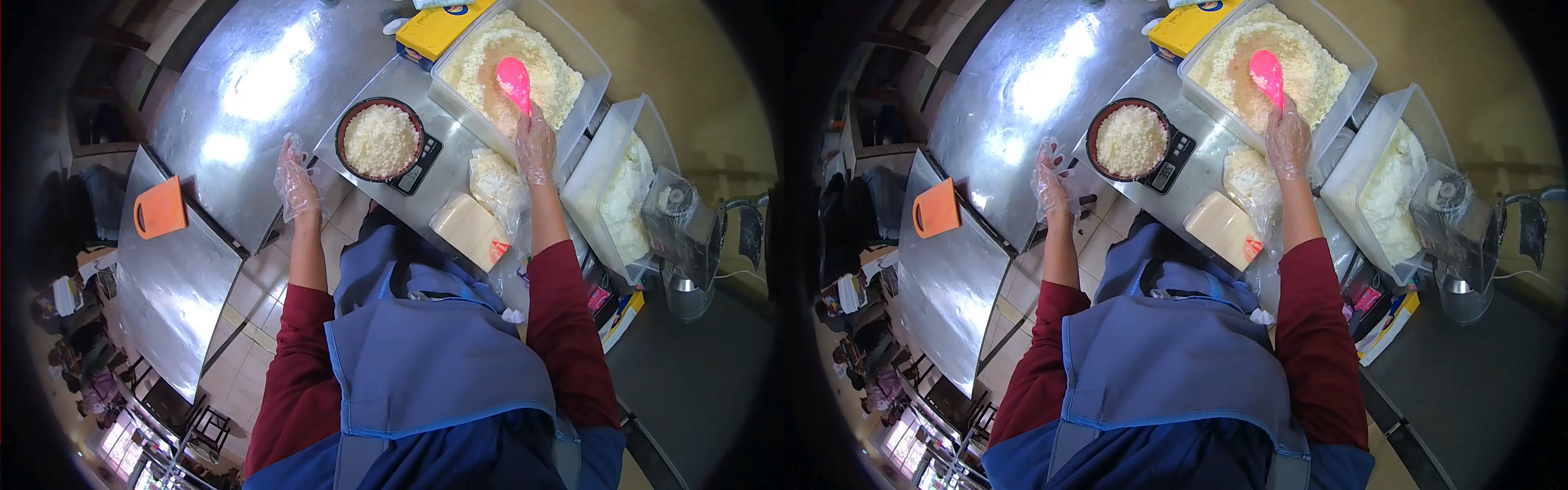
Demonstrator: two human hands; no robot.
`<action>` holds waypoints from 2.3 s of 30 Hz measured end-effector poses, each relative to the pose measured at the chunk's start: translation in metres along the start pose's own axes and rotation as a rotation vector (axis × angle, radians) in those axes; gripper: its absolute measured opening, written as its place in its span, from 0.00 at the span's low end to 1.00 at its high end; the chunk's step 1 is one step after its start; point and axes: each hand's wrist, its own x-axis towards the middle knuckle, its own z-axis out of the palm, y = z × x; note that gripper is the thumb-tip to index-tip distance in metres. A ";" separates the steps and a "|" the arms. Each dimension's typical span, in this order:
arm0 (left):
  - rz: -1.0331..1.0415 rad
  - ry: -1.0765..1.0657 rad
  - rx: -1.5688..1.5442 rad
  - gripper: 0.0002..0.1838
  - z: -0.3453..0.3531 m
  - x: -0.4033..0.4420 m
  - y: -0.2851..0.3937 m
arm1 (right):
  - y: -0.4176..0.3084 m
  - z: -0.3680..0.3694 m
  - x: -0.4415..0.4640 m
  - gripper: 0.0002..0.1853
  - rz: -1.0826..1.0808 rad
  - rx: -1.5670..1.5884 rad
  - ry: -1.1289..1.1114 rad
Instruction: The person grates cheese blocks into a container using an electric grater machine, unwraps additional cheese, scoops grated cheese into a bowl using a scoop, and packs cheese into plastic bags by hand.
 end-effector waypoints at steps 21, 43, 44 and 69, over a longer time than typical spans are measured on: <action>-0.028 -0.038 -0.002 0.28 0.001 -0.006 0.009 | -0.088 -0.049 -0.029 0.18 -0.081 0.155 -0.134; 0.020 -0.046 0.051 0.28 0.003 0.005 0.004 | 0.037 0.007 0.028 0.18 0.448 0.824 -0.461; 0.019 -0.044 0.052 0.28 0.005 0.004 0.005 | 0.031 0.000 0.024 0.17 0.516 0.981 -0.468; -0.030 -0.019 0.031 0.27 -0.003 -0.003 0.011 | -0.113 -0.015 -0.102 0.20 -0.525 0.061 -0.170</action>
